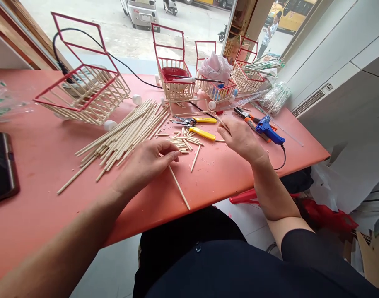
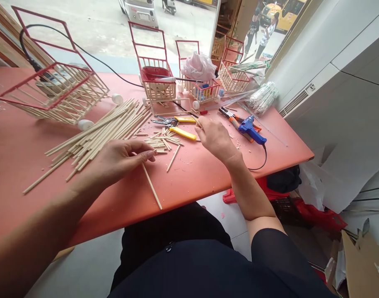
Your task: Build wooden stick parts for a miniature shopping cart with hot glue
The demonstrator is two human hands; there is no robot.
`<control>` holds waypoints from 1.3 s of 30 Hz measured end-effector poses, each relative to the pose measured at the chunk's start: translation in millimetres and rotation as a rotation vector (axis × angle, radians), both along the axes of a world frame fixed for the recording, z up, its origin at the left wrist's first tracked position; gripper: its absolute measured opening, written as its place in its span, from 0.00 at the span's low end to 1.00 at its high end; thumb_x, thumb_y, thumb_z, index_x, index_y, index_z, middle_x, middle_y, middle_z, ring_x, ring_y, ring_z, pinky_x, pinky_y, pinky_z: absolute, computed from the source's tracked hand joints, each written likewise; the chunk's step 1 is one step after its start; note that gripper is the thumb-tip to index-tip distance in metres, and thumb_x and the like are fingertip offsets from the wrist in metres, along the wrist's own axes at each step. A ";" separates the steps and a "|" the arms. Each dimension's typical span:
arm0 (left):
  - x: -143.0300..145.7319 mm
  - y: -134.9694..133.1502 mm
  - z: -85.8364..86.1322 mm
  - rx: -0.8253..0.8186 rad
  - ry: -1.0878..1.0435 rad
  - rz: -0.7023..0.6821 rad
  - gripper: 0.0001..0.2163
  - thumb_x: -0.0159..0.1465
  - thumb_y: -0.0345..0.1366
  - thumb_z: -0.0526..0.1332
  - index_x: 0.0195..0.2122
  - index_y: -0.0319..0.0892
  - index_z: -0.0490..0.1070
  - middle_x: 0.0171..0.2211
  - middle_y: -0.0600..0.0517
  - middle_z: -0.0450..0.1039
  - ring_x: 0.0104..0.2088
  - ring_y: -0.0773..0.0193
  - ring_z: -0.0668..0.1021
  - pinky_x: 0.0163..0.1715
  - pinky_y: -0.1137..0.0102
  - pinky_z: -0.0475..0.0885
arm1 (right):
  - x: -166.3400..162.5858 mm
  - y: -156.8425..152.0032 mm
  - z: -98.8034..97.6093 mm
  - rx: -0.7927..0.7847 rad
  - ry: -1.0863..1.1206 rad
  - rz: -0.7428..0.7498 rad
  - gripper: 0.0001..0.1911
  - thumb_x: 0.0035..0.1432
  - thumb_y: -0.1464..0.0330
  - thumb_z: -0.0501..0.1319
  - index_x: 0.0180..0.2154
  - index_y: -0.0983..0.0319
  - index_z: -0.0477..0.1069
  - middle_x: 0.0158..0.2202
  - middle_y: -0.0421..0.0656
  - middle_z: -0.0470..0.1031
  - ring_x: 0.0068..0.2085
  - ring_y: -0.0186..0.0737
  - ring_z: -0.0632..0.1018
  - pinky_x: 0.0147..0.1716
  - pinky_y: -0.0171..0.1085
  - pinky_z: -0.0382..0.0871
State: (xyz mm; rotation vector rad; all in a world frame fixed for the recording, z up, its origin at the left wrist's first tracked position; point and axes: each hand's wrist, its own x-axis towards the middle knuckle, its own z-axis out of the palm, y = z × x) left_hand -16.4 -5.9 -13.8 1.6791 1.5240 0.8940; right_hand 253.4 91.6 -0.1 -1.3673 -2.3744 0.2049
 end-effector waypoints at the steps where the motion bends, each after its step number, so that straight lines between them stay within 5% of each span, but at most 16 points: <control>1: -1.0 0.7 -1.2 0.012 0.053 0.001 0.12 0.62 0.48 0.66 0.30 0.47 0.83 0.31 0.49 0.85 0.35 0.55 0.83 0.38 0.65 0.73 | -1.9 -4.9 1.1 -0.008 -0.026 0.040 0.08 0.72 0.71 0.60 0.35 0.59 0.71 0.33 0.43 0.75 0.33 0.42 0.70 0.35 0.41 0.56; 5: -4.4 0.5 -2.2 0.052 0.195 0.021 0.11 0.61 0.46 0.63 0.30 0.48 0.81 0.32 0.50 0.85 0.34 0.54 0.81 0.39 0.64 0.70 | -10.9 -26.1 -0.9 -0.100 -0.136 0.237 0.09 0.72 0.76 0.59 0.44 0.59 0.77 0.43 0.46 0.82 0.42 0.45 0.77 0.41 0.40 0.63; 9: -7.9 -0.6 0.1 0.081 0.288 0.060 0.11 0.63 0.46 0.62 0.30 0.49 0.80 0.31 0.50 0.84 0.32 0.53 0.79 0.38 0.64 0.67 | -12.3 -34.7 -4.2 -0.109 -0.137 0.317 0.05 0.75 0.70 0.63 0.47 0.60 0.79 0.51 0.49 0.81 0.48 0.45 0.78 0.47 0.40 0.68; 16: -7.2 -3.2 9.3 0.144 0.301 0.093 0.11 0.67 0.45 0.60 0.33 0.49 0.79 0.40 0.46 0.88 0.41 0.49 0.85 0.44 0.63 0.71 | 22.0 16.7 30.1 0.105 -0.092 0.042 0.13 0.77 0.65 0.62 0.38 0.61 0.80 0.41 0.49 0.79 0.43 0.48 0.77 0.46 0.45 0.70; 22: -3.3 -8.0 18.8 0.099 0.307 0.064 0.10 0.68 0.44 0.62 0.34 0.48 0.80 0.41 0.49 0.89 0.43 0.49 0.86 0.44 0.64 0.71 | 37.4 102.6 62.7 0.019 -0.414 -0.206 0.12 0.73 0.75 0.64 0.51 0.64 0.86 0.55 0.53 0.83 0.59 0.56 0.80 0.63 0.52 0.73; 27: -10.2 -5.8 3.9 0.170 0.326 0.079 0.08 0.69 0.44 0.64 0.37 0.51 0.82 0.40 0.55 0.89 0.35 0.55 0.82 0.39 0.65 0.68 | 67.9 146.1 83.4 0.015 -0.438 -0.419 0.17 0.76 0.77 0.60 0.57 0.70 0.85 0.59 0.55 0.85 0.62 0.53 0.81 0.65 0.49 0.72; 34: -10.0 -7.7 -7.8 0.179 0.255 0.110 0.11 0.70 0.47 0.63 0.34 0.52 0.81 0.36 0.55 0.87 0.33 0.55 0.80 0.41 0.64 0.68 | 108.5 158.3 72.5 -0.188 -0.490 -0.312 0.14 0.74 0.71 0.66 0.52 0.75 0.85 0.53 0.56 0.88 0.57 0.50 0.85 0.62 0.45 0.75; 39: -10.2 -7.7 -10.3 0.169 0.255 0.131 0.10 0.69 0.48 0.64 0.35 0.54 0.81 0.38 0.54 0.88 0.32 0.53 0.80 0.42 0.62 0.69 | 132.0 176.6 77.3 -0.101 -0.413 -0.477 0.19 0.78 0.73 0.58 0.60 0.76 0.82 0.58 0.59 0.85 0.59 0.53 0.85 0.58 0.45 0.76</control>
